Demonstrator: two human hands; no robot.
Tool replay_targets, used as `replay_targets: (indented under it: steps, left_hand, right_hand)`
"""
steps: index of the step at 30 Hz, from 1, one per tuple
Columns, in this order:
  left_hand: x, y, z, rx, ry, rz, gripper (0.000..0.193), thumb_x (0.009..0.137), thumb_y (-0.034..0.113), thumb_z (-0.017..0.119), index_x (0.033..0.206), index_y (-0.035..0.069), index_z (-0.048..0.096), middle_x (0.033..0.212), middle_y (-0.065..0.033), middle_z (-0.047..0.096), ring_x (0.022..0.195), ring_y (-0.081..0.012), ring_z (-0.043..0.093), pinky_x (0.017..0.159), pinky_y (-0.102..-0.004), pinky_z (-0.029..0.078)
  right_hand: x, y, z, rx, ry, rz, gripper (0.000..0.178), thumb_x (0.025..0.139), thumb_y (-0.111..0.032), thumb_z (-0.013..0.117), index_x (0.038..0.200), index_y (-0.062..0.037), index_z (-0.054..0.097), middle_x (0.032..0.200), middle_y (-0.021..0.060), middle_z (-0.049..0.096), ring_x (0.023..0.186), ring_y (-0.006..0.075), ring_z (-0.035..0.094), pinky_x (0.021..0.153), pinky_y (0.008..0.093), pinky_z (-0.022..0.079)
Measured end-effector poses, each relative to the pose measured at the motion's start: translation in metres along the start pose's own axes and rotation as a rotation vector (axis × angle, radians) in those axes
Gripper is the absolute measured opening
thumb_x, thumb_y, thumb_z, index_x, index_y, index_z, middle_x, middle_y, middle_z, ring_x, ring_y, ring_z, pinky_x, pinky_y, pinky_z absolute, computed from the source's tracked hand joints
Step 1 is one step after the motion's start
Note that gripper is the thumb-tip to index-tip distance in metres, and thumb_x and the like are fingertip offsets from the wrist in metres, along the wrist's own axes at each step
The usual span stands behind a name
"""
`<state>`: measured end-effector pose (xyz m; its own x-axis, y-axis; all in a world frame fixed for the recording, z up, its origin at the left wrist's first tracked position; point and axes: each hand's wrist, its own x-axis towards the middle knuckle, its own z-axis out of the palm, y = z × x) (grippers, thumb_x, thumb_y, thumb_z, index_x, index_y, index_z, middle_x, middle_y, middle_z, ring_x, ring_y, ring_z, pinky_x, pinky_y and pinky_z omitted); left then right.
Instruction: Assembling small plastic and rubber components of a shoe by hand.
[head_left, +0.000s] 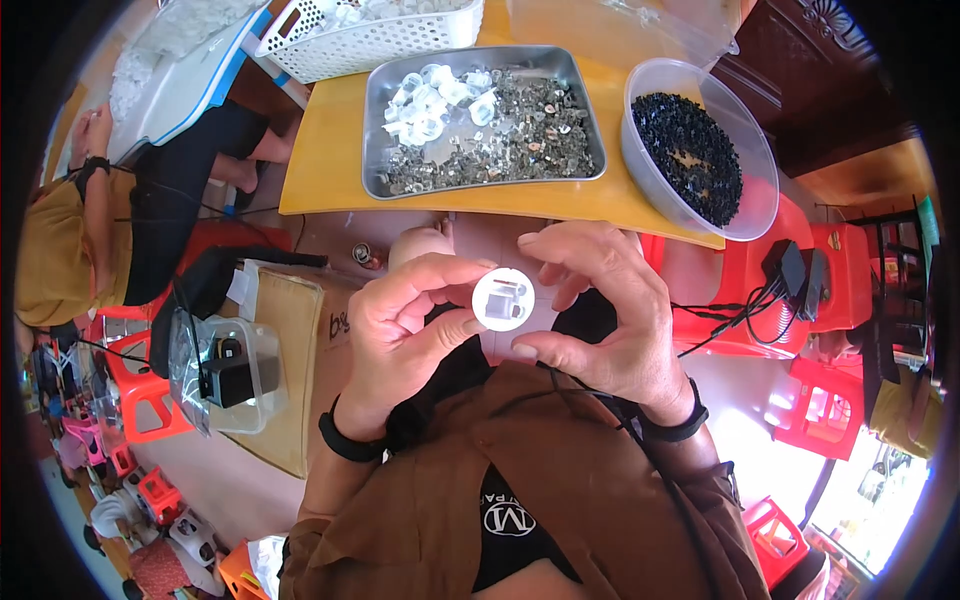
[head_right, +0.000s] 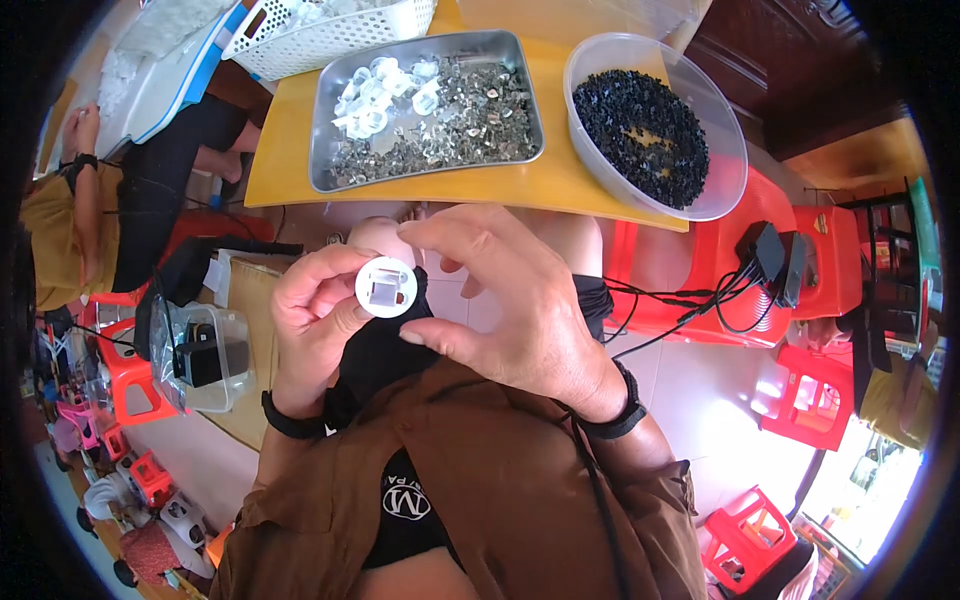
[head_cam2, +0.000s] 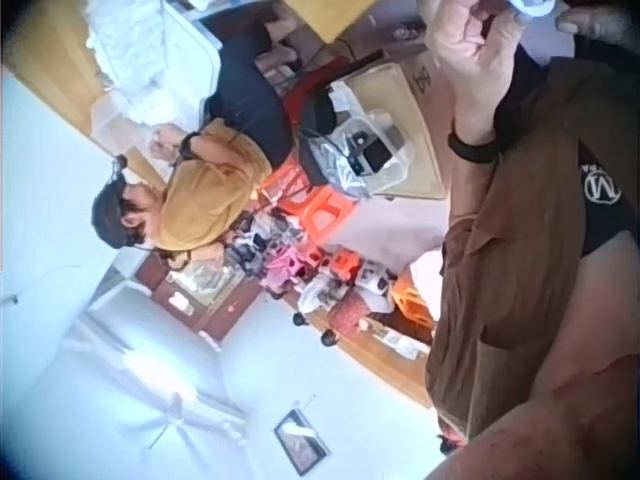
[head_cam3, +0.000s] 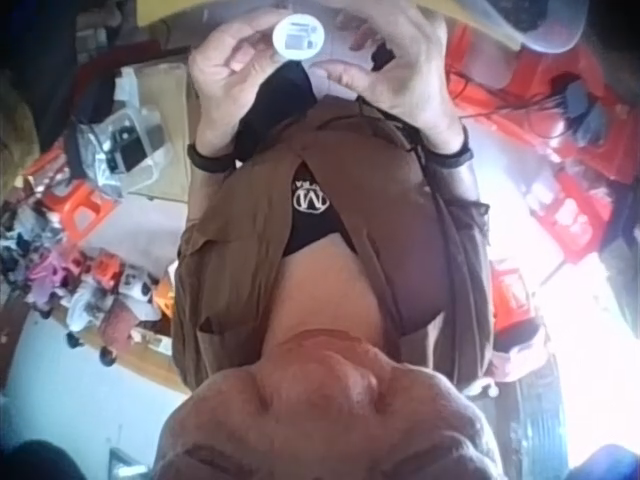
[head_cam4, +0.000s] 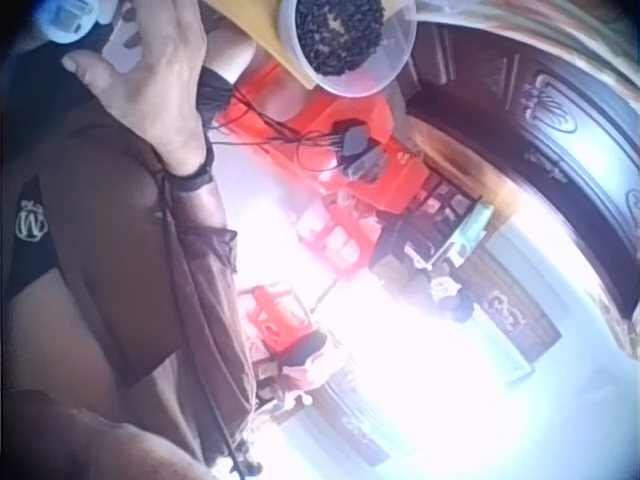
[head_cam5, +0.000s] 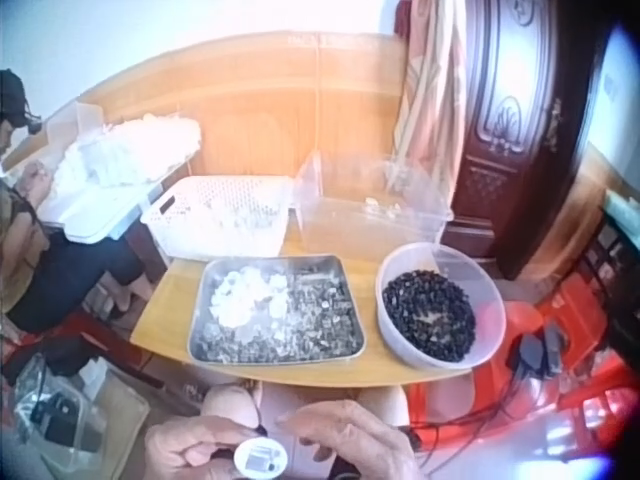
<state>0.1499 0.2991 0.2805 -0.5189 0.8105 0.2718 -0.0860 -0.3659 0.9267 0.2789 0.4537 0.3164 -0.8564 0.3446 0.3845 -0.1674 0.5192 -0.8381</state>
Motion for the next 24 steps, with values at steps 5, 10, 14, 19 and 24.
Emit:
replay_targets:
  steps: [5, 10, 14, 19, 24]
  left_hand:
    - [-0.003, -0.003, -0.004, 0.004, -0.042, -0.025, 0.031, 0.083, -0.007, 0.064, 0.113, -0.007, 0.058, 0.107, -0.0129, 0.062, 0.099, -0.0198, 0.062, 0.087, -0.0315, 0.052]
    - [-0.007, -0.006, -0.002, -0.067, 0.003, -0.015, 0.029, 0.083, -0.008, 0.063, 0.112, -0.008, 0.056, 0.108, -0.0140, 0.061, 0.099, -0.0197, 0.062, 0.087, -0.0316, 0.052]
    - [-0.009, -0.008, -0.002, -0.110, 0.023, -0.032, 0.029, 0.084, -0.009, 0.062, 0.112, -0.008, 0.054, 0.109, -0.0149, 0.061, 0.099, -0.0201, 0.062, 0.087, -0.0319, 0.052]
    - [-0.004, -0.004, -0.001, -0.114, 0.004, -0.050, 0.030, 0.085, -0.005, 0.062, 0.114, -0.007, 0.054, 0.111, -0.0151, 0.060, 0.100, -0.0203, 0.062, 0.086, -0.0328, 0.053]
    - [-0.004, -0.004, -0.007, -0.369, -0.051, -0.236, 0.037, 0.090, 0.009, 0.062, 0.121, -0.006, 0.049, 0.114, -0.0150, 0.059, 0.095, -0.0206, 0.062, 0.081, -0.0337, 0.053]
  right_hand:
    - [0.000, 0.000, 0.005, -0.115, -0.017, -0.073, 0.052, 0.060, -0.010, 0.083, 0.108, -0.0083, 0.063, 0.102, 0.0102, 0.060, 0.089, 0.0263, 0.062, 0.071, 0.0340, 0.053]
    - [-0.002, 0.000, 0.010, -0.145, 0.003, -0.089, 0.049, 0.058, -0.012, 0.083, 0.104, -0.0087, 0.065, 0.098, 0.0098, 0.060, 0.088, 0.0272, 0.061, 0.073, 0.0354, 0.052]
    - [0.000, -0.002, 0.011, -0.221, 0.033, -0.114, 0.048, 0.057, -0.010, 0.082, 0.102, -0.0087, 0.065, 0.094, 0.0082, 0.060, 0.084, 0.0253, 0.061, 0.070, 0.0346, 0.051]
    - [0.003, 0.002, 0.011, -0.278, 0.039, -0.220, 0.046, 0.058, -0.009, 0.081, 0.102, -0.0089, 0.067, 0.090, 0.0064, 0.060, 0.080, 0.0237, 0.059, 0.066, 0.0335, 0.051]
    - [0.006, 0.002, 0.009, -0.291, 0.025, -0.247, 0.047, 0.059, -0.008, 0.080, 0.104, -0.0110, 0.068, 0.087, 0.0044, 0.059, 0.074, 0.0219, 0.056, 0.062, 0.0319, 0.049]
